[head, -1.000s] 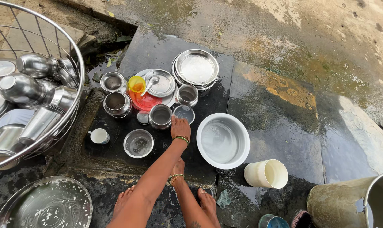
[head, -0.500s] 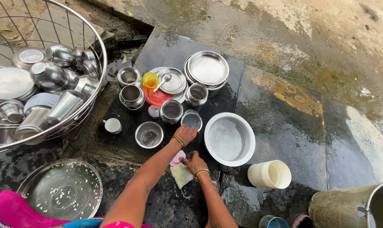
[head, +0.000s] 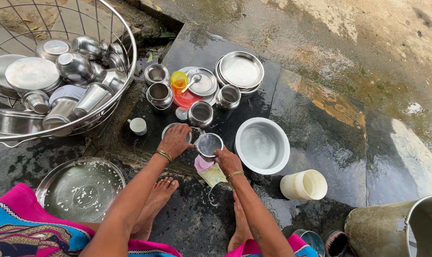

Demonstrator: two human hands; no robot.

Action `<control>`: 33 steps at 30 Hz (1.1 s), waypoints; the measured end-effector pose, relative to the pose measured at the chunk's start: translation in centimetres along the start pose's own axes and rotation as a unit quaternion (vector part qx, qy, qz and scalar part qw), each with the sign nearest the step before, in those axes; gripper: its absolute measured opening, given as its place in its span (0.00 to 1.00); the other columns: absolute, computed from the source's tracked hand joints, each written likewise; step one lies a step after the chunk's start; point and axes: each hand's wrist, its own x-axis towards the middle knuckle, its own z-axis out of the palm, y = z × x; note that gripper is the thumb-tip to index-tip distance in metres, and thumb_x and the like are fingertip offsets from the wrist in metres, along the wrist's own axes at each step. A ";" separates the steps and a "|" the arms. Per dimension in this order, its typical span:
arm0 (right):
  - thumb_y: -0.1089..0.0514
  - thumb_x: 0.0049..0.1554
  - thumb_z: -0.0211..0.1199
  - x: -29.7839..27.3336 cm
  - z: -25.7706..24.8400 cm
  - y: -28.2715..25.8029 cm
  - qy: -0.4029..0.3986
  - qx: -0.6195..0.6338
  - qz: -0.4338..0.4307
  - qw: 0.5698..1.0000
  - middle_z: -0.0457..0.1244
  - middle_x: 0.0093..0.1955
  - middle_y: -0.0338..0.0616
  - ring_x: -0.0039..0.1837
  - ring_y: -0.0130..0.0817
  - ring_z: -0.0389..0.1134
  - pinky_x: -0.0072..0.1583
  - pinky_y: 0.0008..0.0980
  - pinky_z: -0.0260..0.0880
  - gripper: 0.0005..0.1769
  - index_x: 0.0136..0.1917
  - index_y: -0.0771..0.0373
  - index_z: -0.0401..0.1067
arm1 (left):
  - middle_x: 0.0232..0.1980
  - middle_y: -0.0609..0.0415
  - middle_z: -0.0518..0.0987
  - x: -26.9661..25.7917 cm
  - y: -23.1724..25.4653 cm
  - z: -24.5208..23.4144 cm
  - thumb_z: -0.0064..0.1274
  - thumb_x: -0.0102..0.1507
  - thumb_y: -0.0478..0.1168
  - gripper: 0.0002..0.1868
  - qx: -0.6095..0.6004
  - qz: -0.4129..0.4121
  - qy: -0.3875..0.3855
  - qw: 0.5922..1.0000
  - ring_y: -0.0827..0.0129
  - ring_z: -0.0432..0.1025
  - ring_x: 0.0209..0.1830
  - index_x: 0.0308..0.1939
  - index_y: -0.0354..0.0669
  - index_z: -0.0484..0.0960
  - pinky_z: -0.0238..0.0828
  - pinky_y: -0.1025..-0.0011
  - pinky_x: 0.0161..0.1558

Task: The person washes various metal dishes, cups, and bowls by hand, rinsing them with water from a bowl and placing them into a large wire basket.

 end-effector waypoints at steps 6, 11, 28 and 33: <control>0.49 0.54 0.66 0.9 -4.2 -2.9 -0.057 -0.101 -0.085 0.990 0.62 0.67 0.58 0.46 0.56 0.73 0.44 0.50 0.74 0.13 0.51 0.54 0.74 | 0.56 0.41 0.81 -1.2 -1.2 3.7 0.65 0.59 0.56 0.33 0.022 -0.243 -0.339 0.909 0.54 0.72 0.63 0.61 0.46 0.70 0.49 0.55 0.76; 0.41 0.55 0.67 1.2 -8.2 -6.0 -0.106 -0.157 -0.120 0.974 0.66 0.60 0.54 0.47 0.54 0.74 0.46 0.49 0.75 0.19 0.52 0.54 0.72 | 0.54 0.40 0.80 0.2 -2.5 6.7 0.62 0.57 0.44 0.23 -0.083 -0.301 -0.265 0.912 0.47 0.75 0.56 0.57 0.51 0.78 0.73 0.54 0.56; 0.34 0.51 0.67 1.0 -13.0 -6.1 -0.114 -0.273 -0.152 0.943 0.64 0.65 0.60 0.47 0.47 0.75 0.43 0.42 0.75 0.23 0.48 0.53 0.76 | 0.29 0.65 0.66 -3.4 -7.1 10.4 0.51 0.69 0.52 0.15 -0.601 -0.533 0.084 0.589 0.79 0.53 0.24 0.46 0.45 0.83 0.54 0.74 0.26; 0.31 0.51 0.65 0.9 -14.3 -9.0 -0.119 -0.282 -0.149 0.940 0.69 0.51 0.53 0.46 0.45 0.75 0.45 0.42 0.74 0.27 0.49 0.54 0.76 | 0.29 0.64 0.71 -1.8 -6.4 10.8 0.53 0.71 0.55 0.22 -0.622 -0.514 0.119 0.578 0.78 0.56 0.22 0.41 0.36 0.80 0.56 0.73 0.24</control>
